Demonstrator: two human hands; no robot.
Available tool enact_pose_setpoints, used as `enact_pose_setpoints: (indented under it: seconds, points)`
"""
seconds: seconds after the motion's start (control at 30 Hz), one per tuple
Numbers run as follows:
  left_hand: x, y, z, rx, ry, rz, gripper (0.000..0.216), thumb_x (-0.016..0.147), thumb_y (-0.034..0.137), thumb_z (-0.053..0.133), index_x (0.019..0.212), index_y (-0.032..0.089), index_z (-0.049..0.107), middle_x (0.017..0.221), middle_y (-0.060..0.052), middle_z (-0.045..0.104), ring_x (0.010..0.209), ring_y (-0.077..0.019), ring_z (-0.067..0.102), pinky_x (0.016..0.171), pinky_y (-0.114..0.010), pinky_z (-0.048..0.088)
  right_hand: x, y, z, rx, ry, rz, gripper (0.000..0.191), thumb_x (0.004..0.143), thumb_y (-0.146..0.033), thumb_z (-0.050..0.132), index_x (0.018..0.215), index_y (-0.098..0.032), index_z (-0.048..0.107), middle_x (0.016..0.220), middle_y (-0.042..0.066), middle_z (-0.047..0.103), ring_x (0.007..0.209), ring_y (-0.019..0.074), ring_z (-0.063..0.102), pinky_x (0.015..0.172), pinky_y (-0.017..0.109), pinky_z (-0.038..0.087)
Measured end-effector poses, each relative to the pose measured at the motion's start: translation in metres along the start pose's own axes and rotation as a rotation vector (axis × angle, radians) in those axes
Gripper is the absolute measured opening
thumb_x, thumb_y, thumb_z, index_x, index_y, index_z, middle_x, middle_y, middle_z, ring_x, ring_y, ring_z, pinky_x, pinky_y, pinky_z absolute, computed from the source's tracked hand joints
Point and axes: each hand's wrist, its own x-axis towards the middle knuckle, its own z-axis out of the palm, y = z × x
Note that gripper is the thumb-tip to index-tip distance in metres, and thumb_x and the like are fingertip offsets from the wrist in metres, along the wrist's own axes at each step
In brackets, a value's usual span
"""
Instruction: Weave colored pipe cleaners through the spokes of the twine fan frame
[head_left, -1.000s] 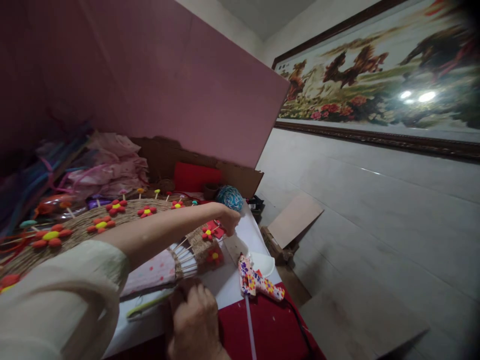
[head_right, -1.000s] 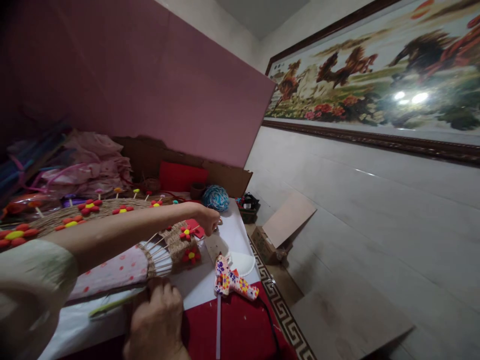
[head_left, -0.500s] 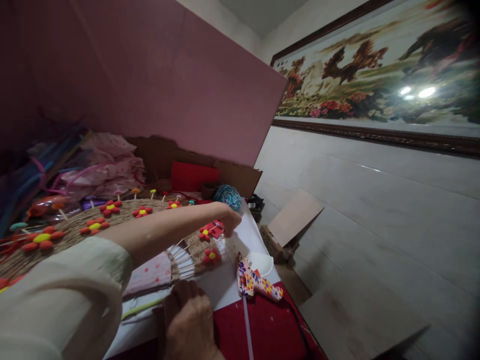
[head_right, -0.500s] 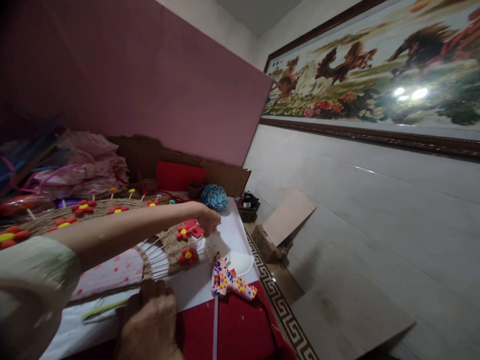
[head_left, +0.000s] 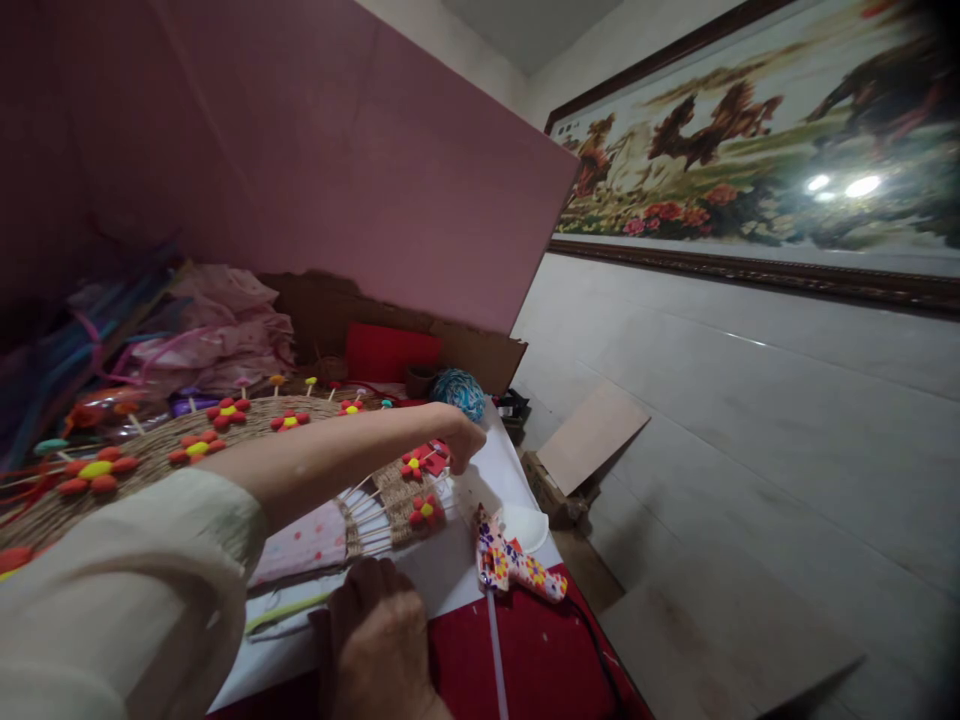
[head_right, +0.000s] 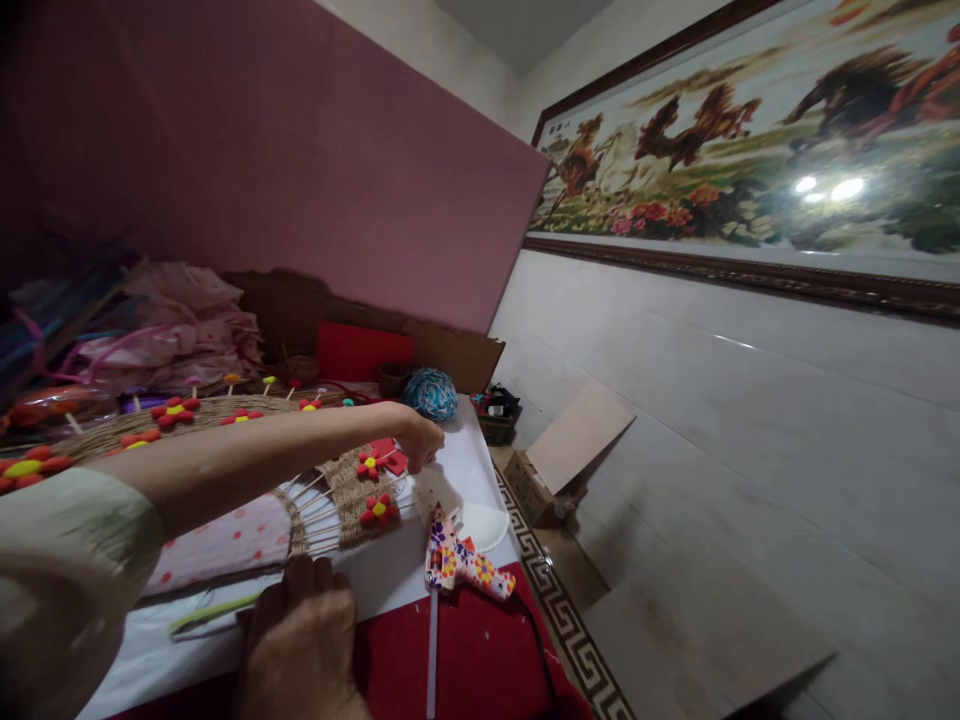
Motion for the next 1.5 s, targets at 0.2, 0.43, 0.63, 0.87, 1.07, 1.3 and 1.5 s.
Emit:
enact_pose_setpoints:
  seconds: [0.2, 0.43, 0.63, 0.87, 1.07, 1.3, 1.5]
  points:
    - [-0.003, 0.004, 0.001, -0.033, 0.024, -0.012, 0.031, 0.085, 0.031, 0.053, 0.112, 0.015, 0.054, 0.114, -0.007, 0.056, 0.095, -0.0219, 0.057, 0.078, -0.039, 0.05, 0.003, 0.001, 0.0, -0.012, -0.029, -0.033, 0.012, 0.074, -0.024, 0.063, 0.076, -0.014, 0.058, 0.092, 0.014, 0.063, 0.073, 0.0274, 0.058, 0.056, 0.042, 0.05]
    - [-0.015, 0.013, 0.001, 0.008, 0.041, -0.045, 0.032, 0.086, 0.031, 0.053, 0.113, 0.015, 0.053, 0.114, -0.008, 0.055, 0.095, -0.0216, 0.057, 0.079, -0.04, 0.05, 0.003, 0.001, -0.002, -0.024, -0.055, -0.023, 0.012, 0.073, -0.024, 0.065, 0.075, -0.014, 0.058, 0.093, 0.015, 0.063, 0.075, 0.0276, 0.057, 0.059, 0.042, 0.049]
    - [-0.034, 0.019, 0.001, 0.102, 0.098, -0.042, 0.029, 0.085, 0.032, 0.053, 0.108, 0.014, 0.057, 0.109, -0.006, 0.058, 0.092, -0.0222, 0.058, 0.077, -0.038, 0.05, -0.004, 0.003, -0.005, 0.049, 0.0, -0.008, 0.009, 0.075, -0.019, 0.059, 0.083, -0.015, 0.058, 0.09, 0.011, 0.062, 0.077, 0.0251, 0.056, 0.063, 0.037, 0.046]
    - [-0.093, 0.01, 0.024, 0.209, 0.539, -0.12, 0.018, 0.077, 0.012, 0.048, 0.085, 0.012, 0.064, 0.091, -0.013, 0.063, 0.089, -0.0269, 0.056, 0.073, -0.037, 0.041, 0.021, 0.069, -0.062, 0.19, 0.053, 0.227, 0.026, 0.086, -0.022, 0.044, 0.063, -0.018, 0.055, 0.069, 0.004, 0.058, 0.067, 0.0159, 0.053, 0.061, 0.026, 0.036]
    - [-0.132, 0.011, 0.115, 0.134, 0.897, -0.18, 0.013, 0.079, 0.015, 0.047, 0.079, 0.015, 0.059, 0.085, -0.008, 0.062, 0.078, -0.0209, 0.054, 0.069, -0.032, 0.041, 0.068, 0.157, -0.051, 0.292, -0.216, 0.379, 0.021, 0.07, -0.01, 0.055, 0.087, -0.018, 0.066, 0.091, 0.004, 0.066, 0.084, 0.017, 0.057, 0.075, 0.026, 0.04]
    - [-0.125, 0.011, 0.165, 0.188, 1.0, -0.206, 0.016, 0.082, 0.013, 0.045, 0.088, 0.016, 0.059, 0.095, -0.009, 0.06, 0.088, -0.0254, 0.049, 0.077, -0.038, 0.04, 0.082, 0.186, -0.007, 0.393, -0.349, 0.375, 0.029, 0.061, -0.006, 0.059, 0.088, -0.014, 0.067, 0.076, 0.002, 0.068, 0.068, 0.0145, 0.06, 0.061, 0.021, 0.043]
    - [-0.121, 0.001, 0.173, 0.199, 0.984, -0.206, 0.019, 0.084, 0.013, 0.043, 0.088, 0.018, 0.061, 0.095, -0.009, 0.061, 0.091, -0.0263, 0.048, 0.077, -0.039, 0.038, 0.087, 0.19, 0.007, 0.449, -0.338, 0.399, 0.023, 0.063, -0.007, 0.059, 0.083, -0.013, 0.068, 0.074, 0.002, 0.069, 0.066, 0.0133, 0.06, 0.058, 0.019, 0.043]
